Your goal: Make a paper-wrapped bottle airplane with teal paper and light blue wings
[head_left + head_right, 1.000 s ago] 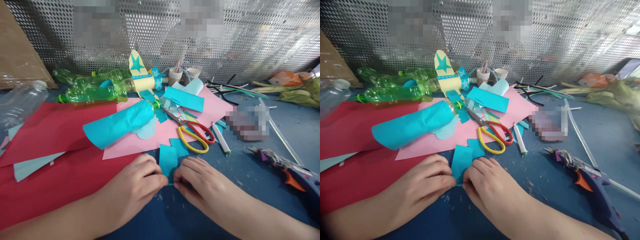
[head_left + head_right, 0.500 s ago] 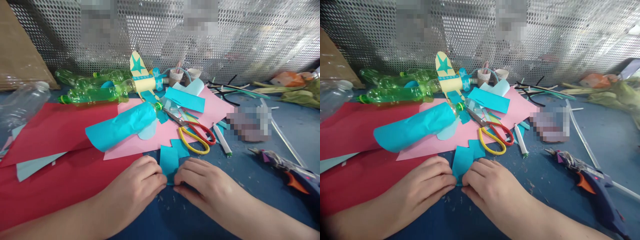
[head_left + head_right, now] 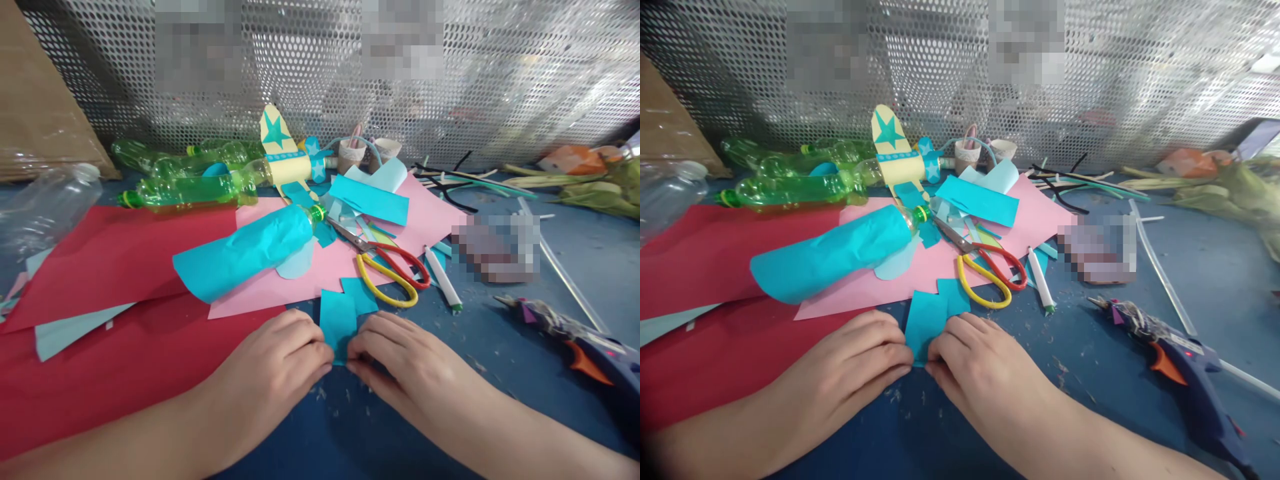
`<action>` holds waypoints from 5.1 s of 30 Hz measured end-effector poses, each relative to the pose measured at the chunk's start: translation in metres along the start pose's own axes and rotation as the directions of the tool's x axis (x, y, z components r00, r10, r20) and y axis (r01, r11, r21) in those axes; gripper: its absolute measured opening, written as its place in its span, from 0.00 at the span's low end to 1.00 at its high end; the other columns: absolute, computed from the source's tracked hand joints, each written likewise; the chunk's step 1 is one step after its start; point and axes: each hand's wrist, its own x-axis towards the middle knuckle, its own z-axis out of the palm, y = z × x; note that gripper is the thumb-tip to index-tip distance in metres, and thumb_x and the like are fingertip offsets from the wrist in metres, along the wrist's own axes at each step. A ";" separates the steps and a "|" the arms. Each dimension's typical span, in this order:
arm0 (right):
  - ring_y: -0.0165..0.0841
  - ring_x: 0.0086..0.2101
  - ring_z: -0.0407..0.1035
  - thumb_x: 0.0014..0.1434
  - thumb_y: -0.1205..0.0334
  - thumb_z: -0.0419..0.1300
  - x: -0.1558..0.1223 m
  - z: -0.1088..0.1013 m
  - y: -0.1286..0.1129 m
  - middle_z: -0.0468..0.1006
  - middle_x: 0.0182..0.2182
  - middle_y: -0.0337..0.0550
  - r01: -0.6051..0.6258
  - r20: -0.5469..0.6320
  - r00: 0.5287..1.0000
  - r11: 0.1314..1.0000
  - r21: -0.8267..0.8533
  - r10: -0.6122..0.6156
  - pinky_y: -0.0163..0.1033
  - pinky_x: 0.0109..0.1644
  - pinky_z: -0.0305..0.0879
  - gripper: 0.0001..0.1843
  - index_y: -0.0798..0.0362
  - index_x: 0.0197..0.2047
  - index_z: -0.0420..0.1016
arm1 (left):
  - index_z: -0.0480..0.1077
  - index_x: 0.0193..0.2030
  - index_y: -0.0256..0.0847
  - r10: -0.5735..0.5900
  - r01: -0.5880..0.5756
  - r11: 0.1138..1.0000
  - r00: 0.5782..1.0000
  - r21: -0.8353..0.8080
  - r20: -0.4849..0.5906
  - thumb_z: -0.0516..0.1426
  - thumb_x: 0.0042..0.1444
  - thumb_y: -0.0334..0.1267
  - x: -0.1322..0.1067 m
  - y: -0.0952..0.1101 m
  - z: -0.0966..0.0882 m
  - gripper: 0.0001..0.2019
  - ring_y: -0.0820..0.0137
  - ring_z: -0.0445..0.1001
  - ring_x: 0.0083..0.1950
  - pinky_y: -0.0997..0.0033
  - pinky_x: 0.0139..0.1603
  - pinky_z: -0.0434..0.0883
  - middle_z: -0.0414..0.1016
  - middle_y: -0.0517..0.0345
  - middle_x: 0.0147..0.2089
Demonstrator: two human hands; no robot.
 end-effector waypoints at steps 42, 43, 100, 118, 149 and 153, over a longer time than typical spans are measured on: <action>0.33 0.33 0.71 0.59 0.75 0.57 0.001 -0.002 0.004 0.75 0.31 0.41 -0.003 -0.040 0.999 0.993 0.115 0.008 0.38 0.37 0.70 0.07 0.54 0.35 0.73 | 0.71 0.42 0.37 0.061 -0.056 0.995 0.996 0.080 -0.065 0.46 0.67 0.31 -0.006 -0.007 0.007 0.12 0.67 0.70 0.39 0.67 0.40 0.72 0.72 0.55 0.36; 0.33 0.33 0.71 0.59 0.75 0.57 0.001 -0.001 0.003 0.75 0.31 0.41 -0.005 -0.047 0.999 0.994 0.109 0.010 0.38 0.37 0.70 0.07 0.54 0.35 0.73 | 0.71 0.41 0.37 0.045 -0.042 0.998 0.997 0.056 -0.054 0.47 0.67 0.32 -0.005 -0.007 0.006 0.12 0.67 0.70 0.39 0.68 0.40 0.72 0.72 0.55 0.36; 0.31 0.32 0.69 0.59 0.75 0.55 0.001 -0.002 0.003 0.72 0.31 0.39 -0.056 0.040 0.998 0.991 0.125 0.052 0.36 0.35 0.66 0.08 0.52 0.36 0.68 | 0.71 0.37 0.39 0.088 -0.090 0.990 0.996 0.110 0.014 0.46 0.67 0.28 -0.001 -0.007 0.007 0.14 0.69 0.70 0.39 0.66 0.45 0.72 0.73 0.58 0.35; 0.30 0.31 0.69 0.59 0.76 0.55 0.003 -0.001 0.005 0.72 0.31 0.38 -0.076 0.005 0.997 0.985 0.155 0.076 0.34 0.34 0.66 0.09 0.51 0.35 0.69 | 0.73 0.40 0.38 0.041 -0.041 0.999 0.999 0.013 0.016 0.44 0.68 0.32 -0.001 -0.006 0.000 0.16 0.69 0.70 0.40 0.68 0.42 0.73 0.74 0.55 0.37; 0.30 0.32 0.70 0.62 0.73 0.54 0.003 -0.002 0.007 0.73 0.32 0.39 -0.094 0.011 0.996 0.980 0.177 0.093 0.34 0.36 0.68 0.09 0.51 0.37 0.72 | 0.73 0.38 0.35 0.073 -0.067 0.992 0.995 0.105 -0.061 0.43 0.68 0.31 0.001 -0.006 -0.001 0.18 0.68 0.73 0.41 0.67 0.45 0.74 0.76 0.54 0.36; 0.30 0.32 0.71 0.60 0.74 0.55 0.003 0.000 0.007 0.74 0.32 0.40 -0.103 -0.028 0.994 0.978 0.183 0.110 0.34 0.37 0.69 0.09 0.52 0.36 0.73 | 0.73 0.40 0.34 0.070 -0.059 0.993 0.991 0.099 -0.117 0.44 0.68 0.31 0.002 -0.008 0.002 0.16 0.69 0.73 0.41 0.69 0.47 0.73 0.76 0.54 0.37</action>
